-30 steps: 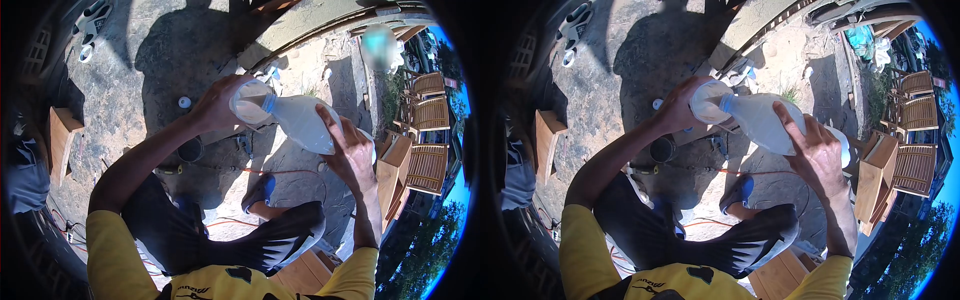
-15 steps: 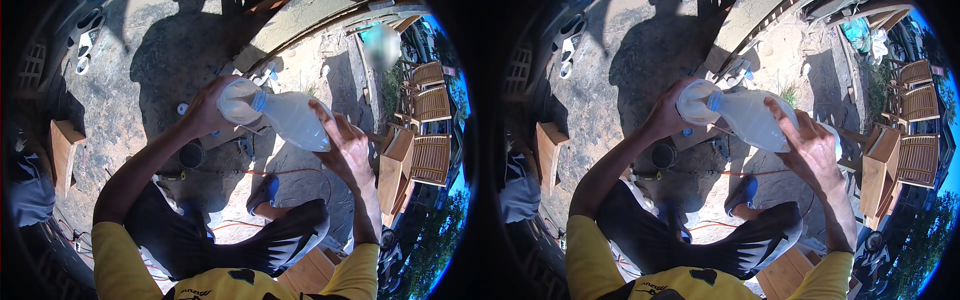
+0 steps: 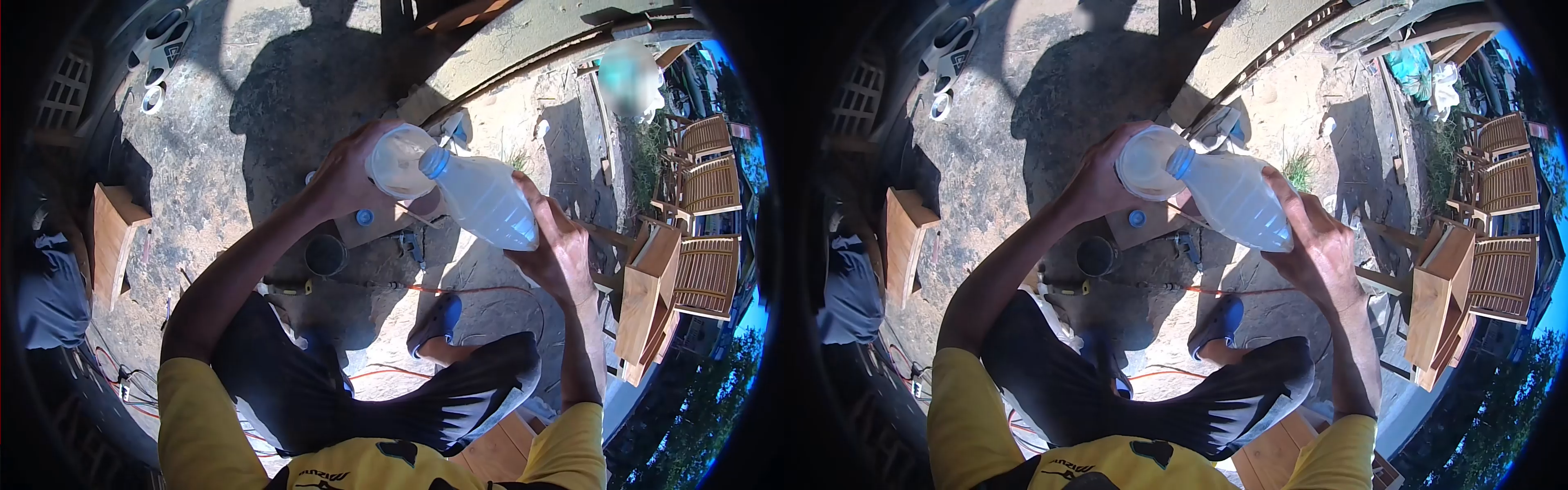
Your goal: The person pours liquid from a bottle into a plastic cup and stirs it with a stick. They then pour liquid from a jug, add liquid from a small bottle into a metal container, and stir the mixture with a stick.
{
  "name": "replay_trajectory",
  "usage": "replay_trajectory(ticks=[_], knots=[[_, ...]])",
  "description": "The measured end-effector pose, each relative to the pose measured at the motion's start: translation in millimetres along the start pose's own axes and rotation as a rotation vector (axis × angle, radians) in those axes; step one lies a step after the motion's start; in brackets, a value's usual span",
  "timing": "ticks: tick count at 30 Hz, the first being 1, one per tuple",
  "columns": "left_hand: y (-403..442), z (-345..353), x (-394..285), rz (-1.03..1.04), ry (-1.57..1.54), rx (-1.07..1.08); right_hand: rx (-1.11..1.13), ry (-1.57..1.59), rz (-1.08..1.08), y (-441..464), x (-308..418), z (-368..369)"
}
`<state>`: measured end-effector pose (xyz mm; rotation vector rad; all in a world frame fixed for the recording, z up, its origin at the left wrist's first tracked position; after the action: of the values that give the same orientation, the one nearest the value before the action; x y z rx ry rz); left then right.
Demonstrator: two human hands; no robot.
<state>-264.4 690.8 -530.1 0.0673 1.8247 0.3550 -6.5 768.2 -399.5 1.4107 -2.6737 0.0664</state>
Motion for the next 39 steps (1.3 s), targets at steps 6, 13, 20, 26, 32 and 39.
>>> replay_trajectory(ticks=[6,13,20,26,32,39], knots=[[-0.2,4.6,3.8,0.022,0.042,0.000,0.054,-0.140,-0.031,1.9,4.0,-9.3],[0.7,7.8,-2.6,0.046,0.018,0.011,0.025,-0.158,-0.064,6.0,8.7,-17.5],[0.4,8.0,1.1,0.047,0.004,0.023,0.015,-0.133,-0.068,7.9,10.8,-10.1],[-1.3,1.3,8.1,-0.023,-0.009,0.016,0.068,-0.085,-0.001,5.5,3.0,-1.0],[7.8,-22.3,7.8,-0.109,-0.216,0.015,-0.013,0.205,0.018,13.1,-2.6,6.6],[19.1,-97.7,-28.7,-0.180,-0.180,-0.152,-0.077,0.640,0.184,44.8,-1.6,60.4]])
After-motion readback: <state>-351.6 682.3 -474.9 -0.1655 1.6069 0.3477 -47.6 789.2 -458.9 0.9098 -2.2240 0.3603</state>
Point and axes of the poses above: each hand's wrist, its own y-axis towards the middle knuckle, its own z-axis out of the palm, x = y × z, the point moved 6 cm from there along y, towards the middle knuckle, and after that the axes turned 8 degrees about -y, right-handed, at the moved point
